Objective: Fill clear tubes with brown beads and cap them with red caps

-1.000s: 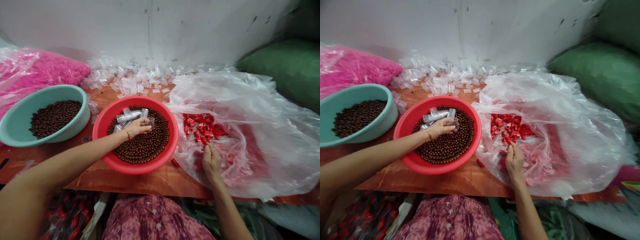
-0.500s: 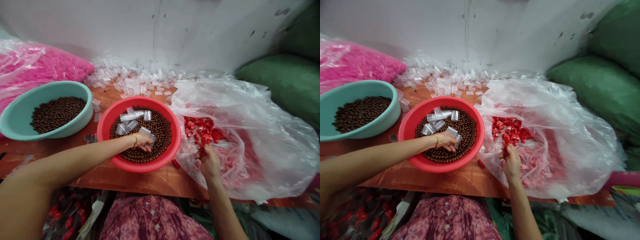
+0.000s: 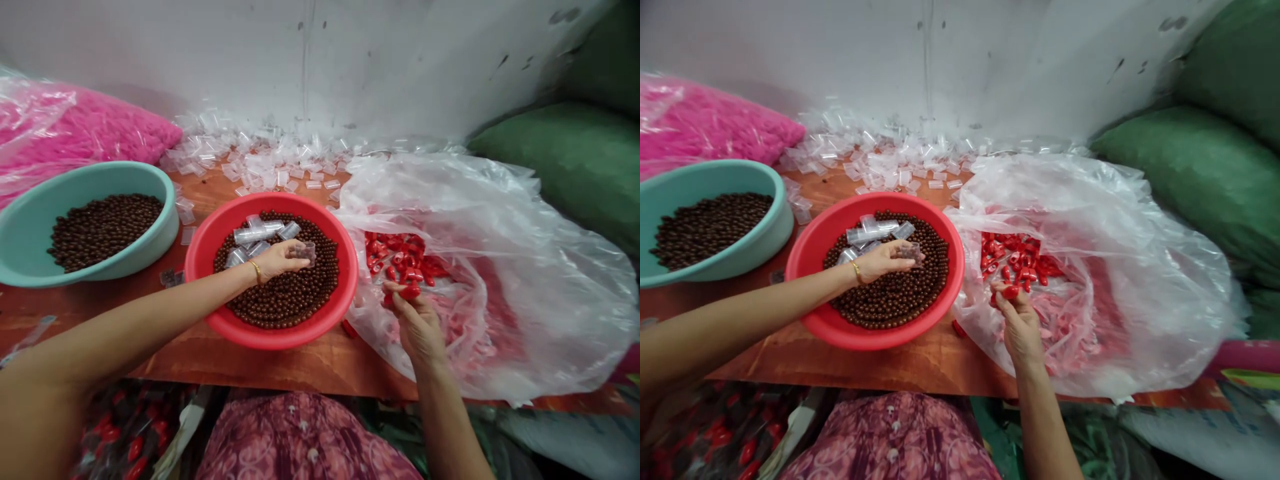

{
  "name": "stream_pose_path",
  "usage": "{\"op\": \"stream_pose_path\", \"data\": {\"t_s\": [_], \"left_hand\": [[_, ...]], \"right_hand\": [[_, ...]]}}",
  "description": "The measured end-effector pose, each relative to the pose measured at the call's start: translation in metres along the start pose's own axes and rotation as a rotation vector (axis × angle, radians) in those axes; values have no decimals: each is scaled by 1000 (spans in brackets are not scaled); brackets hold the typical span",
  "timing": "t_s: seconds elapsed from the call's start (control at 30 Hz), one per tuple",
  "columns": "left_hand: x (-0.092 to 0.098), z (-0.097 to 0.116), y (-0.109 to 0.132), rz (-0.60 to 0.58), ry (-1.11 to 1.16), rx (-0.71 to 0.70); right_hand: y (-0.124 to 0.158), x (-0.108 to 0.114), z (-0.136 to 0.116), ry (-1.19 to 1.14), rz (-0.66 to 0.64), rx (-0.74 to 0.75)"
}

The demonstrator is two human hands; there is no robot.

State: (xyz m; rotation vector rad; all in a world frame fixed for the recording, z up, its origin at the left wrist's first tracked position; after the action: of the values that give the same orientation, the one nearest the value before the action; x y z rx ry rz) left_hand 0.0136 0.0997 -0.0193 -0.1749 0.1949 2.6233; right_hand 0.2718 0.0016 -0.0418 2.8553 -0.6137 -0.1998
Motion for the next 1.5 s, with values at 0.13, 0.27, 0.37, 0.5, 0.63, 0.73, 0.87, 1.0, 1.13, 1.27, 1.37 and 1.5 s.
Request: {"op": "stream_pose_path", "data": {"t_s": [0.13, 0.27, 0.37, 0.5, 0.63, 0.73, 0.87, 1.0, 1.13, 1.27, 1.37, 1.5], "left_hand": [[-5, 20, 15, -31, 79, -108], [-19, 32, 27, -67, 115, -178], [-31, 36, 34, -117, 138, -172], [-37, 35, 38, -169, 139, -115], [-35, 33, 35, -186, 167, -62], [-35, 33, 32, -193, 152, -56], [-37, 37, 31, -199, 58, -116], [-38, 39, 32, -186, 18, -160], [-38, 38, 33, -187, 11, -178], [-37, 39, 34, -170, -56, -188], [-36, 40, 35, -159, -188, -187], [-36, 48, 36, -125, -517, -294]], "right_hand": [[6, -15, -30, 217, 63, 215], [9, -45, -54, 146, -51, 214], [12, -74, -68, 23, -162, 230], [16, -108, -78, -10, -251, 330], [18, -126, -78, 165, -265, 478], [27, -133, -82, 308, -267, 720], [38, -138, -86, 410, -342, 941], [46, -141, -88, 489, -387, 1065], [56, -143, -83, 497, -417, 1106], [66, -142, -78, 473, -427, 1072], [69, -143, -79, 465, -468, 1008], [55, -144, -86, 285, -346, 751]]}}
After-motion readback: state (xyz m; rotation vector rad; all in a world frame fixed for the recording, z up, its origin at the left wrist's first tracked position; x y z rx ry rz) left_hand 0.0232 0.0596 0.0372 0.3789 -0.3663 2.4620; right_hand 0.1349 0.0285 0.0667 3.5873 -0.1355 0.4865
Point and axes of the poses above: each hand's wrist, its own y-axis away from the middle knuckle, its own x-axis out of the back of the hand, z = x × y, the point moved 7 cm from there along -y, towards the middle knuckle, and after that the axes turned 13 degrees about -x, right-handed, at the moved point
